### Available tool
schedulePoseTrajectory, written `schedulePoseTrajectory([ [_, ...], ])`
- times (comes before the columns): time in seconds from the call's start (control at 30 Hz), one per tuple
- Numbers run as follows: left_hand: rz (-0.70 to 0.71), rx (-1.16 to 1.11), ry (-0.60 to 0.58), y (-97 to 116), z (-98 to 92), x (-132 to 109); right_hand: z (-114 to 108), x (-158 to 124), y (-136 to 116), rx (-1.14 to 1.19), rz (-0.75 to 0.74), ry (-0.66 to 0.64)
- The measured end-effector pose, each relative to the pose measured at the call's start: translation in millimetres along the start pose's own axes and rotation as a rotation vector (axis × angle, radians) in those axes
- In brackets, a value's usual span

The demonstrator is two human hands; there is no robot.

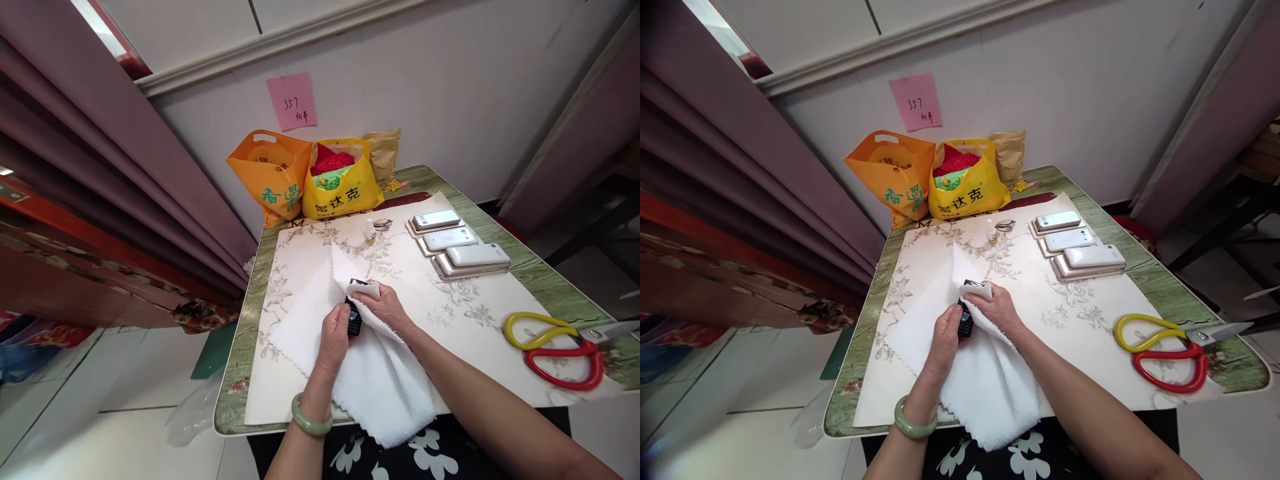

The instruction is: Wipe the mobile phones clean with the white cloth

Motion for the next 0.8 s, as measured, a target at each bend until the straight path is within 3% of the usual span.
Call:
schedulePoseTrajectory([
  [0.2,0.015,-0.071,0.098,2,-2.7,4,6,-8,-13,-0.081,-0.08,-0.168],
  [0.3,-0.005,-0.054,0.044,3,0.1,3,2,-7,-9,-0.098,-0.068,-0.095],
  [0.47,0.053,-0.036,-0.026,7,3.7,0,-2,-1,7,-0.072,0.081,0.063],
  [0.67,0.076,0.035,-0.031,12,5.2,-2,1,-7,-5,0.09,-0.034,0.036],
  [0.8,0.08,0.091,-0.078,17,8.1,-5,-1,-9,-9,0.191,0.004,0.022],
])
Point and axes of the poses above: each hand's wrist, its own x-axis towards the middle knuckle, its own z-axis out of the palm, y = z × x, the point moved 6 cm from there along x, towards the middle knuckle, and after that the axes turned 7 degrees about -z, right-handed, at the moved point
